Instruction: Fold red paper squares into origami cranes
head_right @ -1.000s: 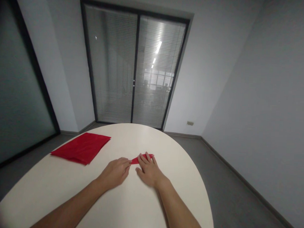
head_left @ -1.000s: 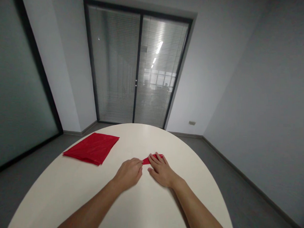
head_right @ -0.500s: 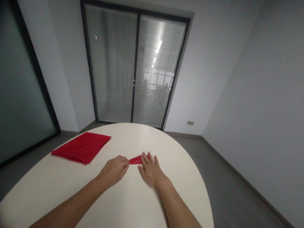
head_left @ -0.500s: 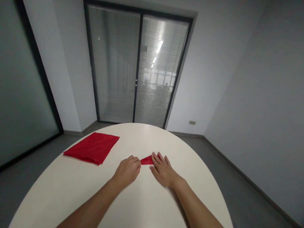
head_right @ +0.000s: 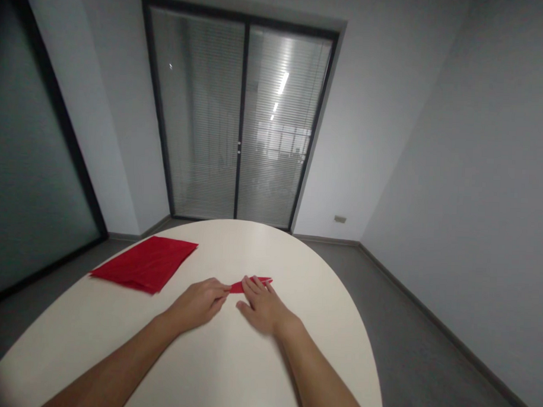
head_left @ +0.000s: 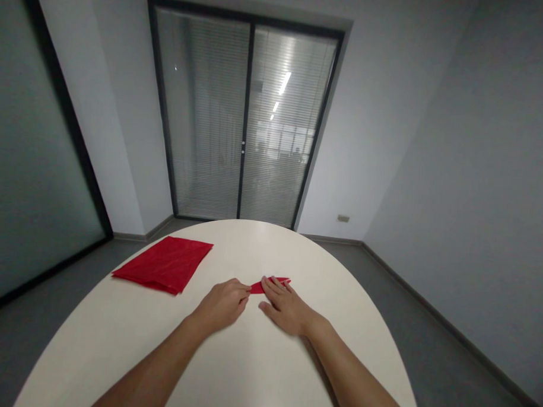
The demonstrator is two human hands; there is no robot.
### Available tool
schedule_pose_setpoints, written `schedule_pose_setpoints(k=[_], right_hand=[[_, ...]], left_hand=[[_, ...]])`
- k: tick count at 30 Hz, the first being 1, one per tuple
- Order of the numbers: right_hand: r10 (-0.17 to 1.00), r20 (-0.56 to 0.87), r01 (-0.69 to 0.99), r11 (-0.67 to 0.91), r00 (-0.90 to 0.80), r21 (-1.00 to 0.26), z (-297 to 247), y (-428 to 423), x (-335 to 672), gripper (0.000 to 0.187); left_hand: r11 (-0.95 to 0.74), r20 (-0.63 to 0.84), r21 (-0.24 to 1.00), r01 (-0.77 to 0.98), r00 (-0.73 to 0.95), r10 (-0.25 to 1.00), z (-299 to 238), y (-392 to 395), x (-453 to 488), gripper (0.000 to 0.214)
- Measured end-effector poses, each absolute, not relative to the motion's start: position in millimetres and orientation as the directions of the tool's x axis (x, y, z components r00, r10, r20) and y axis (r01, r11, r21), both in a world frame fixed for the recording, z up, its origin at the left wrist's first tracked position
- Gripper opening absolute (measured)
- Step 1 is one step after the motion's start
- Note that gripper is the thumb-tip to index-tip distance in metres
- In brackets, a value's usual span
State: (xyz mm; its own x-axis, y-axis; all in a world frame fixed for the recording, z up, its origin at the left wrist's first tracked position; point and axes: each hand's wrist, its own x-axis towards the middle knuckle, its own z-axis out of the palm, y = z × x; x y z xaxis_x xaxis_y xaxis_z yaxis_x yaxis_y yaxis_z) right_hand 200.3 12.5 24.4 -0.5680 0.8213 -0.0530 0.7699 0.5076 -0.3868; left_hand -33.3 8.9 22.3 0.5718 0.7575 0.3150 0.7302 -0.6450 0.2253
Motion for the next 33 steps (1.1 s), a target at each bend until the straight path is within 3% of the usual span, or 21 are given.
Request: schedule_pose_setpoints(k=[4, 16, 21, 25, 33], right_hand=[[0.842, -0.067, 0.792, 0.473, -0.536, -0.386, 25.6, 12.7, 203.6, 0.074], [0.896, -0.093, 0.858, 0.378, -0.433, -0.347, 26.1, 14.9, 210.7, 0.074], [0.896, 0.025, 0.857, 0.431, -0.442, -0.284, 25.5, 13.5, 205.9, 0.069], [0.858, 0.142, 0.821, 0.513, -0.493, -0.248, 24.1, 14.7, 202.5, 0.057], [0.799, 0.288, 0.750, 0.597, -0.527, -0.285, 25.1, 20.5, 205.2, 0.034]], left_hand=[[-0.701, 0.313, 0.255, 0.666, 0.629, 0.712, 25.2, 14.3, -53.2, 0.031], [-0.541, 0.324, 0.174, 0.823, 0.471, 0.821, 29.6, 16.3, -58.8, 0.031], [-0.605, 0.479, 0.165, 0.779, 0.473, 0.740, 20.6, 13.6, -37.9, 0.035], [-0.673, 0.401, 0.178, 0.718, 0.572, 0.716, 12.2, 9.2, -25.2, 0.036], [-0.589, 0.346, 0.181, 0.788, 0.510, 0.788, 17.2, 7.1, -24.3, 0.029]])
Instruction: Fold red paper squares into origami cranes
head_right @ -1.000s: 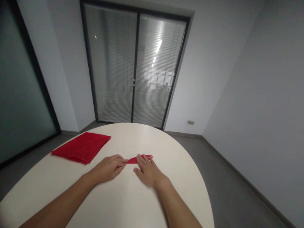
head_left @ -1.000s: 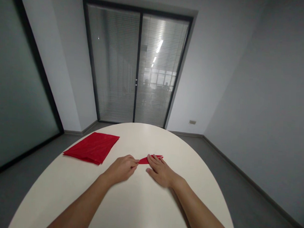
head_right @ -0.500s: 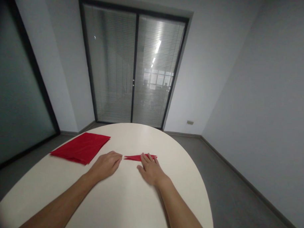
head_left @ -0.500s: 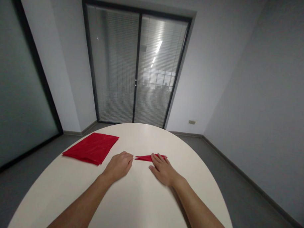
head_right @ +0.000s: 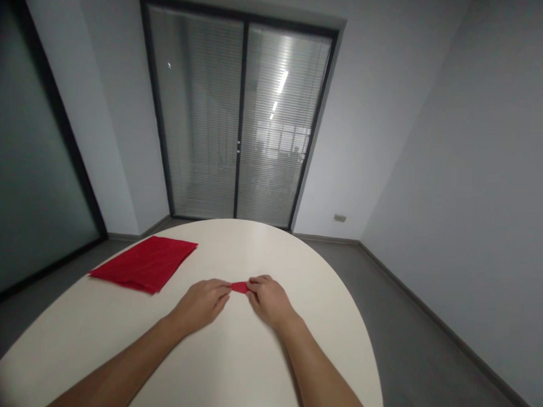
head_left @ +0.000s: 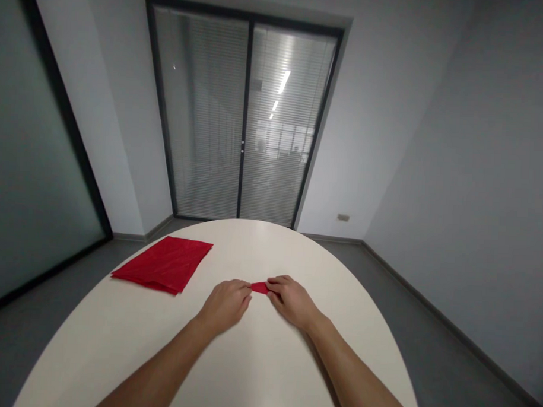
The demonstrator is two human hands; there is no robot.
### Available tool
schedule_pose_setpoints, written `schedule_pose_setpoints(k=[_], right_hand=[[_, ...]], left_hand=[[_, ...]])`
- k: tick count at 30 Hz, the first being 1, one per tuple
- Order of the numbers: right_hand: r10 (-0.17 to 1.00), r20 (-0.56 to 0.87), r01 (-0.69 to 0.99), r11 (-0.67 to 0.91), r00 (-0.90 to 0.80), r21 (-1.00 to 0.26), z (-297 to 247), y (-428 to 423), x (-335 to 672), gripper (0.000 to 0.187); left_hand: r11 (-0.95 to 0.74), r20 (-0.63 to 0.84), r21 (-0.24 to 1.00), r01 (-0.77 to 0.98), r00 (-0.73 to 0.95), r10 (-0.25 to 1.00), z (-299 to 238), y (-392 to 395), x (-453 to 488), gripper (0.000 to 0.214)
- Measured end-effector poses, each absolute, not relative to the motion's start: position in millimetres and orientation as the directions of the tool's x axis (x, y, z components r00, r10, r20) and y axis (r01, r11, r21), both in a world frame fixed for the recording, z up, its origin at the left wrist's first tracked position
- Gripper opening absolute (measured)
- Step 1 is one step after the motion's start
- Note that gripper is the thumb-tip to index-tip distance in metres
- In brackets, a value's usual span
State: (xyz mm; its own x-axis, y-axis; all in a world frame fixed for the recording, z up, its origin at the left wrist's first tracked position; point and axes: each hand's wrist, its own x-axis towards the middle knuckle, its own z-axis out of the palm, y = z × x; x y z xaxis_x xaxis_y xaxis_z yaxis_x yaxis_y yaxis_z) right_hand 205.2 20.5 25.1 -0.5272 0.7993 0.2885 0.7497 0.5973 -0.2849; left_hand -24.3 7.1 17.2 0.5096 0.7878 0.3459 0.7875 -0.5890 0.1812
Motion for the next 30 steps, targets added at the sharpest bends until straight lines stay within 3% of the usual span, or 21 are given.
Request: schedule_pose_setpoints(k=[14, 24, 30], right_hand=[[0.827, 0.284, 0.724, 0.563, -0.486, -0.399, 29.8, 18.4, 201.4, 0.020], [0.821, 0.261, 0.747, 0.570, -0.507, -0.341, 26.8, 20.9, 202.3, 0.027], [0.807, 0.279, 0.735, 0.590, -0.521, -0.335, 25.5, 21.4, 199.7, 0.035]], left_hand=[[-0.531, 0.304, 0.179, 0.828, 0.467, 0.831, 19.1, 6.9, -21.0, 0.017], [-0.521, 0.298, 0.179, 0.835, 0.459, 0.837, 20.4, 7.4, -19.7, 0.018], [-0.483, 0.318, 0.241, 0.842, 0.401, 0.859, 15.1, 9.2, -17.4, 0.018]])
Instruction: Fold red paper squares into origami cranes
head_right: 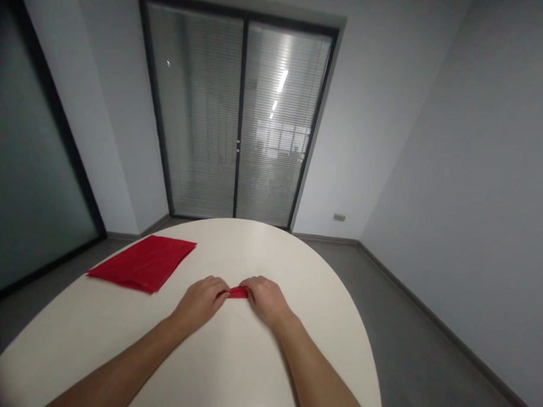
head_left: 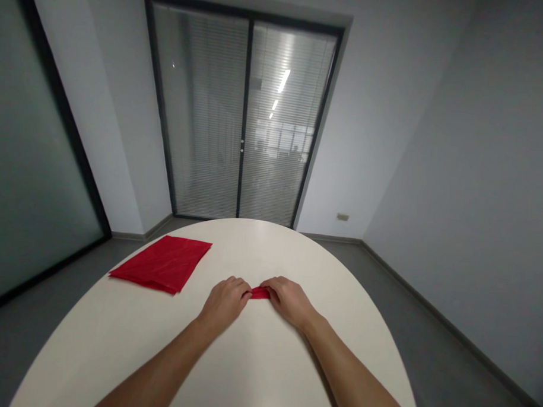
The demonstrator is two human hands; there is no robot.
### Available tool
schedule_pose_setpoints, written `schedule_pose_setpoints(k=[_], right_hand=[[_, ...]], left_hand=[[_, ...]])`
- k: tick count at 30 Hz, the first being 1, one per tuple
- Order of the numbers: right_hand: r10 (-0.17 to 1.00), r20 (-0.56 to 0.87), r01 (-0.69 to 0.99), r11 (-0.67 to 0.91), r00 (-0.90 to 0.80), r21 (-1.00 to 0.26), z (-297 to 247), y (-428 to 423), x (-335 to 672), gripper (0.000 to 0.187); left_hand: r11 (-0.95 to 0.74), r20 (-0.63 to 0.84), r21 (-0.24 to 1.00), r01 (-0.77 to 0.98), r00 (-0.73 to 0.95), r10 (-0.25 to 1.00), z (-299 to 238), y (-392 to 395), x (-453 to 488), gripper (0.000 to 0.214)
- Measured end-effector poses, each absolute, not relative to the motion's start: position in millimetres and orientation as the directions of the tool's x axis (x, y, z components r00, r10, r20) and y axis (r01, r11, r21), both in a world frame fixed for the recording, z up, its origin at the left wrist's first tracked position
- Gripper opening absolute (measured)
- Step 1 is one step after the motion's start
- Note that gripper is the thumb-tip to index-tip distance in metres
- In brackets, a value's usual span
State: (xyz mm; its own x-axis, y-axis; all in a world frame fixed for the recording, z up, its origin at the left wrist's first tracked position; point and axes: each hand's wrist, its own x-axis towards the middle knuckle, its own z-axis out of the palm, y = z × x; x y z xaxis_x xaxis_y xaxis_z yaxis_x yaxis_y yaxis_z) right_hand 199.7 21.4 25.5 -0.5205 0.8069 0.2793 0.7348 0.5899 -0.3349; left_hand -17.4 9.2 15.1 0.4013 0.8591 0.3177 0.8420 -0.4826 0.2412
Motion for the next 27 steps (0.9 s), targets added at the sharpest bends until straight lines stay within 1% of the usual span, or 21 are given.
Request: schedule_pose_setpoints(k=[4, 8, 10, 17, 22, 27], right_hand=[[0.798, 0.311, 0.720, 0.602, -0.517, -0.347, 23.2, 21.2, 199.4, 0.028], [0.773, 0.372, 0.674, 0.632, -0.514, -0.383, 21.4, 21.6, 198.6, 0.022], [0.763, 0.379, 0.655, 0.645, -0.523, -0.394, 22.2, 21.7, 197.7, 0.020], [0.766, 0.381, 0.677, 0.639, -0.518, -0.366, 25.4, 21.9, 196.9, 0.018], [0.785, 0.369, 0.678, 0.617, -0.497, -0.399, 20.4, 24.8, 197.1, 0.025], [0.779, 0.397, 0.661, 0.624, -0.485, -0.417, 20.3, 24.2, 191.8, 0.021]], left_hand=[[-0.467, 0.343, 0.298, 0.833, 0.362, 0.866, 9.7, 9.6, -16.5, 0.017], [-0.470, 0.356, 0.332, 0.818, 0.352, 0.865, 8.8, 9.8, -16.0, 0.017], [-0.475, 0.359, 0.344, 0.810, 0.354, 0.864, 9.9, 9.6, -15.7, 0.018], [-0.454, 0.339, 0.365, 0.813, 0.338, 0.878, 14.5, 7.4, -14.5, 0.021], [-0.466, 0.337, 0.344, 0.815, 0.356, 0.872, 14.2, 7.0, -14.0, 0.022], [-0.513, 0.350, 0.292, 0.807, 0.409, 0.843, 15.3, 5.5, -13.3, 0.020]])
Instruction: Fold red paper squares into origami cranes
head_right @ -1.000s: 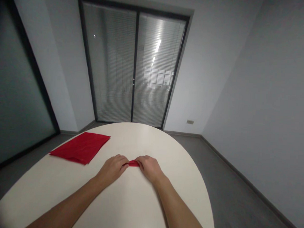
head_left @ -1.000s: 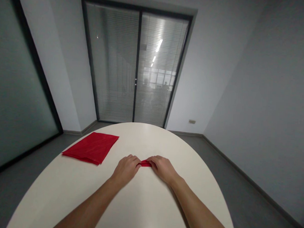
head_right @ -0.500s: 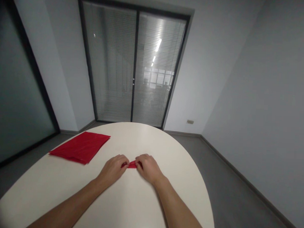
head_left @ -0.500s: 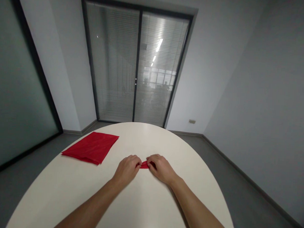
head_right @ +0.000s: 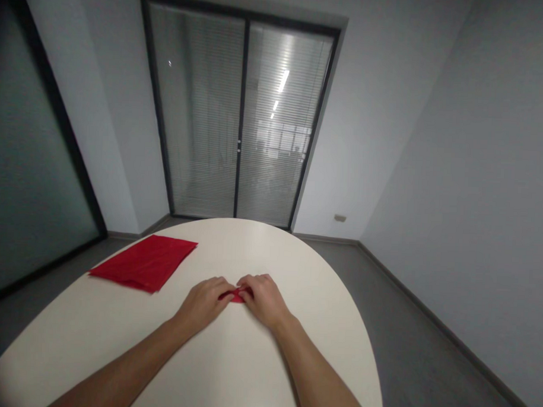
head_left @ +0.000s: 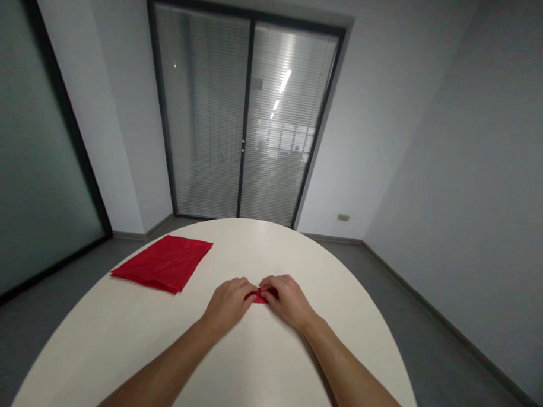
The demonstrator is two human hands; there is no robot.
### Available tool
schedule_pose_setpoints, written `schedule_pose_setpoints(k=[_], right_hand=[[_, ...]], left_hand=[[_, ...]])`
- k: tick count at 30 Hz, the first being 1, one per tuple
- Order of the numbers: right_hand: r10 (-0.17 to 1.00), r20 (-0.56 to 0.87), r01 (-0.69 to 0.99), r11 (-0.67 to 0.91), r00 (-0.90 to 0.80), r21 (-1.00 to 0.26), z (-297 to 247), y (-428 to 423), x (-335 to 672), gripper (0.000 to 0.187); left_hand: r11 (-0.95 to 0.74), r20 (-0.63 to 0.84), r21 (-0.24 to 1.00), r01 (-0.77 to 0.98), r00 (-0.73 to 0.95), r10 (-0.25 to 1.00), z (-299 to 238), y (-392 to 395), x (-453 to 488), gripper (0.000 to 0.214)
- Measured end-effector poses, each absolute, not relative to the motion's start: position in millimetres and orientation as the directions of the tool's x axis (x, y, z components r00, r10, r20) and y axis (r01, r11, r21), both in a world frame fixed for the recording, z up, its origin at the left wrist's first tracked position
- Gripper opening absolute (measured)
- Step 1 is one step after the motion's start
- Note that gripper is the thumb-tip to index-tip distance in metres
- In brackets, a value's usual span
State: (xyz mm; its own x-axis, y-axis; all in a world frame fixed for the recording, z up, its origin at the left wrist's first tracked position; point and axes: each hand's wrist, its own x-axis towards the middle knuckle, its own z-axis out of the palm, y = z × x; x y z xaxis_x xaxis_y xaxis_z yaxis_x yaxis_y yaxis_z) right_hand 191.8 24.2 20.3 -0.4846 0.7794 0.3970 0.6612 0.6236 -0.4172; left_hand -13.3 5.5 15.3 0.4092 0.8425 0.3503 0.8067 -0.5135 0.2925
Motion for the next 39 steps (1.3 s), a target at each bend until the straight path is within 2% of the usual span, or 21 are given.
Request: schedule_pose_setpoints(k=[6, 8, 10, 12, 14, 17, 19, 22, 24, 27, 32, 35, 39], right_hand=[[0.774, 0.411, 0.660, 0.629, -0.481, -0.411, 24.8, 20.0, 191.0, 0.026], [0.787, 0.460, 0.663, 0.605, -0.412, -0.441, 25.2, 21.3, 195.7, 0.031], [0.810, 0.511, 0.629, 0.562, -0.287, -0.537, 23.4, 25.0, 201.2, 0.042], [0.847, 0.509, 0.529, 0.505, -0.152, -0.683, 19.0, 30.1, 204.9, 0.057], [0.900, 0.430, 0.374, 0.422, -0.065, -0.826, 12.8, 34.7, 204.8, 0.070], [0.956, 0.279, 0.121, 0.289, -0.093, -0.950, 4.3, 37.2, 196.7, 0.075], [0.957, 0.239, -0.006, 0.242, -0.165, -0.970, 2.1, 35.5, 187.9, 0.067], [0.944, 0.248, -0.137, 0.222, -0.219, -0.965, 4.8, 30.9, 176.3, 0.059], [0.945, 0.256, -0.152, 0.228, -0.205, -0.962, 8.7, 28.5, 172.2, 0.052], [0.950, 0.246, -0.140, 0.221, -0.191, -0.965, 13.6, 27.2, 171.0, 0.045], [0.972, 0.184, -0.208, 0.151, -0.148, -0.966, 12.7, 28.1, 170.5, 0.049], [0.986, 0.135, -0.219, 0.110, -0.100, -0.969, 10.6, 28.8, 170.0, 0.052], [0.989, 0.109, -0.171, 0.090, -0.101, -0.981, 11.6, 27.9, 170.5, 0.046]], left_hand=[[-0.500, 0.376, 0.309, 0.809, 0.379, 0.846, 19.8, 4.0, -12.8, 0.019], [-0.486, 0.421, 0.351, 0.801, 0.328, 0.845, 18.9, 4.4, -14.1, 0.018], [-0.459, 0.462, 0.436, 0.774, 0.246, 0.852, 16.1, 6.4, -15.7, 0.018], [-0.411, 0.461, 0.576, 0.707, 0.134, 0.877, 12.0, 10.9, -16.8, 0.017], [-0.352, 0.414, 0.735, 0.579, 0.029, 0.910, 8.0, 17.4, -16.7, 0.015], [-0.316, 0.350, 0.893, 0.320, -0.052, 0.935, 4.8, 26.5, -13.6, 0.022], [-0.290, 0.305, 0.941, 0.173, -0.068, 0.950, 5.0, 29.3, -10.0, 0.030], [-0.236, 0.237, 0.971, 0.028, -0.034, 0.971, 6.6, 27.9, -4.2, 0.037], [-0.206, 0.207, 0.978, -0.017, 0.001, 0.978, 7.3, 25.3, -1.0, 0.039], [-0.191, 0.192, 0.981, -0.018, 0.040, 0.981, 6.8, 21.9, 2.0, 0.041], [-0.223, 0.221, 0.975, 0.015, 0.088, 0.971, 4.9, 19.9, 4.3, 0.043], [-0.207, 0.207, 0.978, -0.007, 0.110, 0.972, 5.0, 20.2, 3.9, 0.048], [-0.166, 0.174, 0.984, -0.072, 0.137, 0.975, 5.9, 21.0, 2.1, 0.055]])
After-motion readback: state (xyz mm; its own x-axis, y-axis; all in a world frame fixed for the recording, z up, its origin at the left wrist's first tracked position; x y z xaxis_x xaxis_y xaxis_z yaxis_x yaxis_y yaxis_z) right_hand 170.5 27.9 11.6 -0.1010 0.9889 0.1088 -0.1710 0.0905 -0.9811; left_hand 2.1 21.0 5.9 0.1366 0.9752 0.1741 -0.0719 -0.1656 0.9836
